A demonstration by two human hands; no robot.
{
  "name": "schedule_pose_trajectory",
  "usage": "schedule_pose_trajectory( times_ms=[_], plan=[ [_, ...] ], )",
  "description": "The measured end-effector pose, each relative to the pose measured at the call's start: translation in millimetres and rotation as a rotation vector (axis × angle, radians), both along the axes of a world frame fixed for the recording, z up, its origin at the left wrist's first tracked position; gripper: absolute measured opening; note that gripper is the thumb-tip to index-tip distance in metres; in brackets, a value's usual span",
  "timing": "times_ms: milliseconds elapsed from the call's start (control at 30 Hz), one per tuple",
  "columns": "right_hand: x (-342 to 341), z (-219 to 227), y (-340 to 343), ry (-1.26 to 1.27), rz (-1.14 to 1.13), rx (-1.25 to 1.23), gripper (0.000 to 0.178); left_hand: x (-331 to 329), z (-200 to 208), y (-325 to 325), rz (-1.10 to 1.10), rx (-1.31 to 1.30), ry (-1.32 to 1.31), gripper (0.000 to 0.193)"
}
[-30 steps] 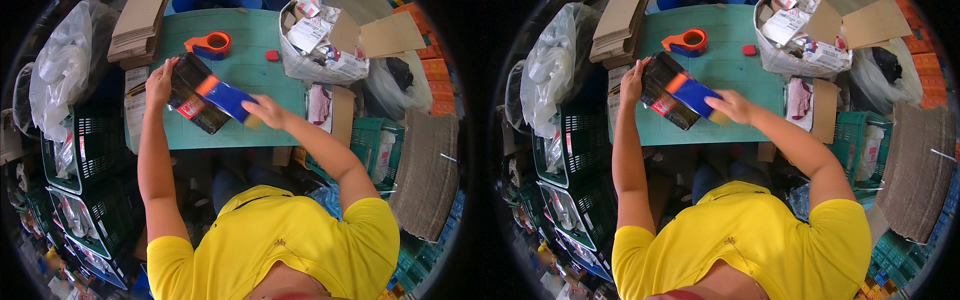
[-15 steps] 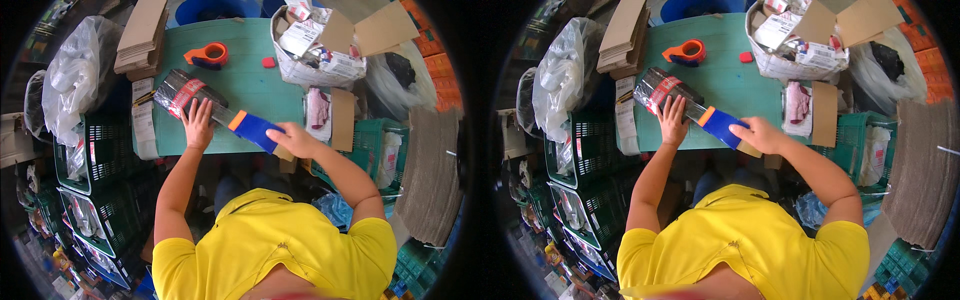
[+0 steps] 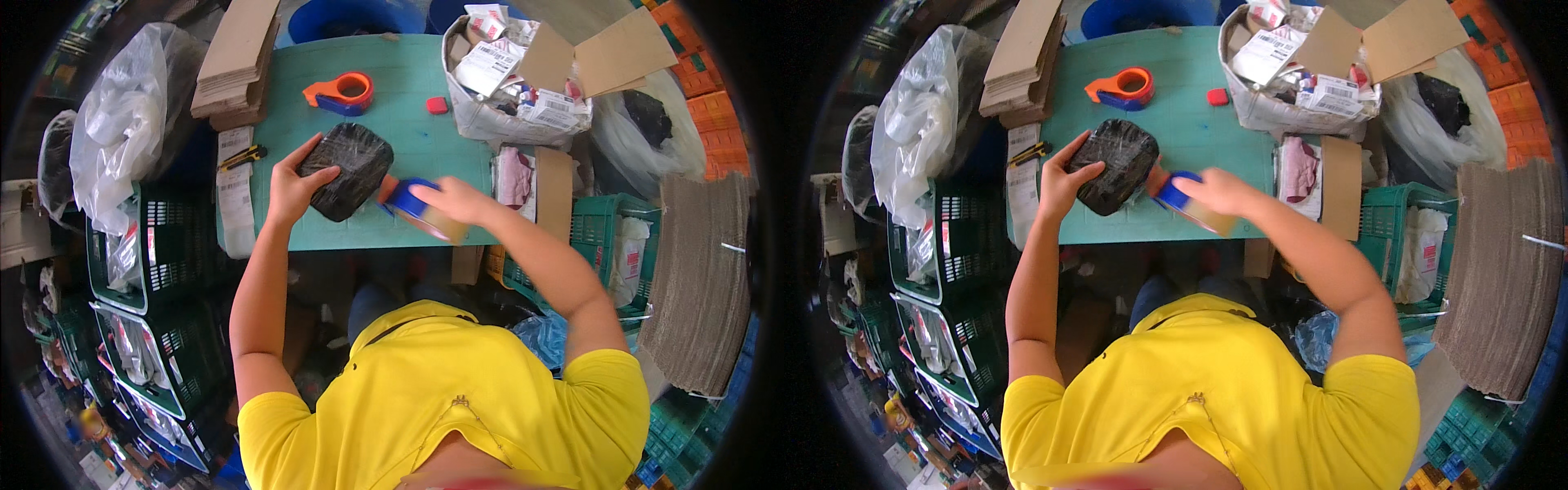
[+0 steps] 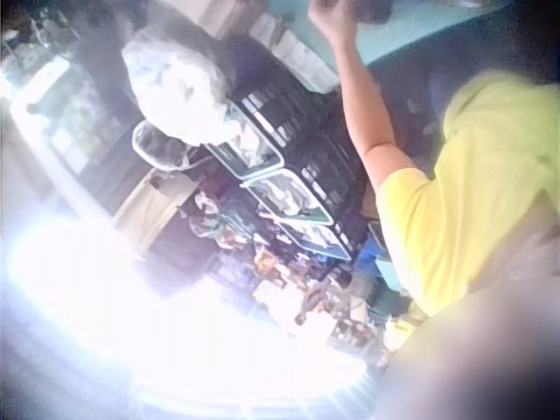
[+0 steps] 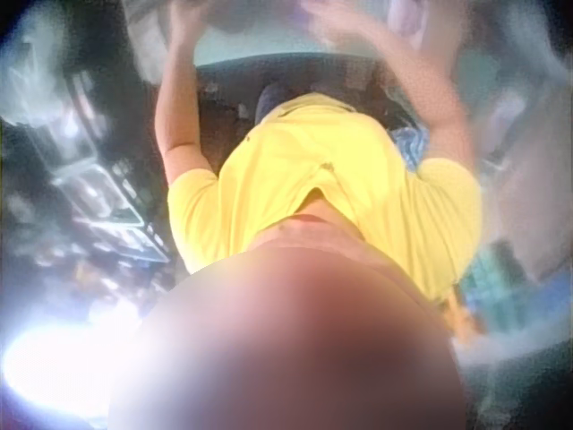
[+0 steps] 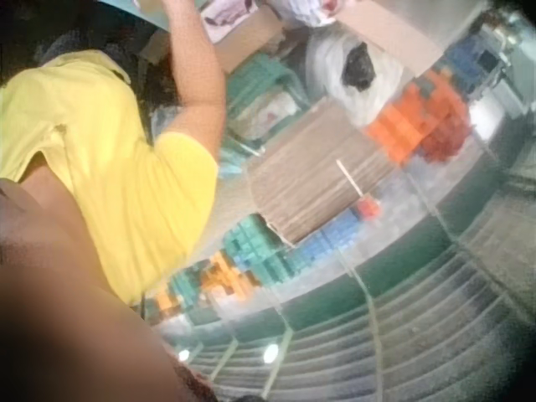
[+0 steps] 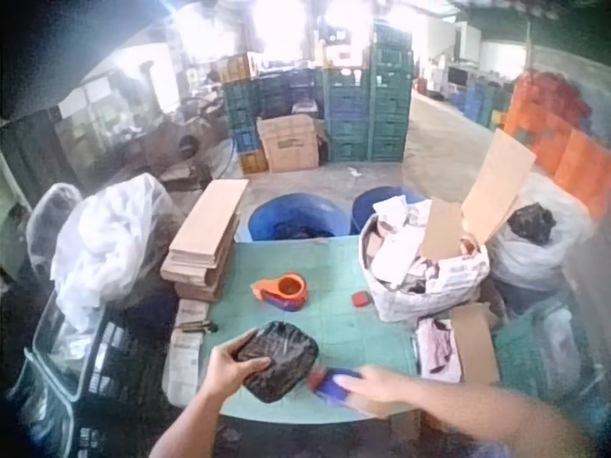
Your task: The person wraps items in bubble wrap and seals them with tape. They then affix shipping labels to the wrapped packages and place them into green bins. The process is repeated for multiple items.
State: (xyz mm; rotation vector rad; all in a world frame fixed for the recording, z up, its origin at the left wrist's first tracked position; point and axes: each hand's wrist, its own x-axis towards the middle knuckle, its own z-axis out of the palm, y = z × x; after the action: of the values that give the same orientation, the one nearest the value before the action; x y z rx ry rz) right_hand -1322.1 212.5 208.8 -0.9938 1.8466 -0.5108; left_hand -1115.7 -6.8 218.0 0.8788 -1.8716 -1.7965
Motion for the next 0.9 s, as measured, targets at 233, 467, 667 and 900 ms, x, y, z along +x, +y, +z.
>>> schedule_pose_trajectory(
  times_ms=[233,467,667,900],
  plan=[
    [32,-3,-12,0.418,-0.249,-0.11,0.059,15,-18,27,0.283,0.145,0.198,0.054],
    [30,109,-89,-0.192,-0.236,-0.494,0.052,9,-57,133,0.243,-0.748,0.237,0.07],
    [45,131,-72,-0.326,-0.055,0.158,0.053,0,-57,146,0.471,-0.613,0.338,0.109],
    [71,106,19,-0.335,-0.075,0.013,0.05,3,-37,-6,0.446,0.261,0.475,0.034]
  ],
)
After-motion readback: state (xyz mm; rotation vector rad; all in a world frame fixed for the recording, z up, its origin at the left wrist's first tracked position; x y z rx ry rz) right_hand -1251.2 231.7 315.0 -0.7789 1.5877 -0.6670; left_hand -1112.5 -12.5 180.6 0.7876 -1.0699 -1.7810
